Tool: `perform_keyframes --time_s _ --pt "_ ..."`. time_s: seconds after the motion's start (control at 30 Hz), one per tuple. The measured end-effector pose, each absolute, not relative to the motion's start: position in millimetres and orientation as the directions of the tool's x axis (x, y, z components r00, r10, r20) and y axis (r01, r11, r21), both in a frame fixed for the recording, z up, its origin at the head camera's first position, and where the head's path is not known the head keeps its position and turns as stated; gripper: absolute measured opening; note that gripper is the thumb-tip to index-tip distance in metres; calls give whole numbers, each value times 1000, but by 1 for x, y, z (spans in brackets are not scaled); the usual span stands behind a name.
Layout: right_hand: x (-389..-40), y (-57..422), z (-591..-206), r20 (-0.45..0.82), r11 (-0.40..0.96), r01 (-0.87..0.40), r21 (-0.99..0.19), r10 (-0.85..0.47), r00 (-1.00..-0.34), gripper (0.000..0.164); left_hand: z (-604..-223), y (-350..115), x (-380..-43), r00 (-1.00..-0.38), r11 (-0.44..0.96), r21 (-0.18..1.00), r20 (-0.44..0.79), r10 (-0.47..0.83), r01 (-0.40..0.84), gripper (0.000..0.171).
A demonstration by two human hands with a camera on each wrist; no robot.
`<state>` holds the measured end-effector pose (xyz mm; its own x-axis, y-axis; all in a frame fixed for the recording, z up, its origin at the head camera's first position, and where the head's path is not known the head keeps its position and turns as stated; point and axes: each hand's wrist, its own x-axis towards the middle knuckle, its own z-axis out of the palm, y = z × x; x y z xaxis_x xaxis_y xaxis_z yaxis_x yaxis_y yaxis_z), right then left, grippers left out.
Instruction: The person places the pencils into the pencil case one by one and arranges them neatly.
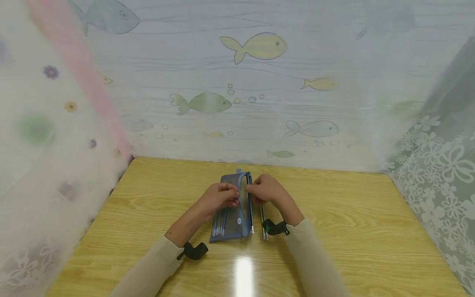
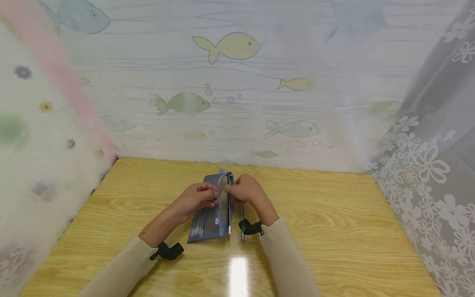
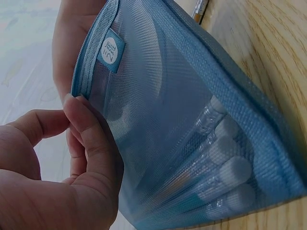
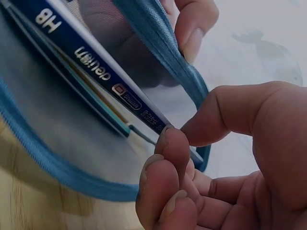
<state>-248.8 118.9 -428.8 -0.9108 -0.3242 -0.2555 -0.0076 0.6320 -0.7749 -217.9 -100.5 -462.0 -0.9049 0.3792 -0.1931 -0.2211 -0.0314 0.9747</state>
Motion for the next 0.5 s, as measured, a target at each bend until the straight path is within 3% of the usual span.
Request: perform_keyframes --time_s 0.5 --pt "-257 110 -436 -254 588 49 -807 -271 -928 36 -458 -102 -224 -902 -20 975 -199 383 -223 27"
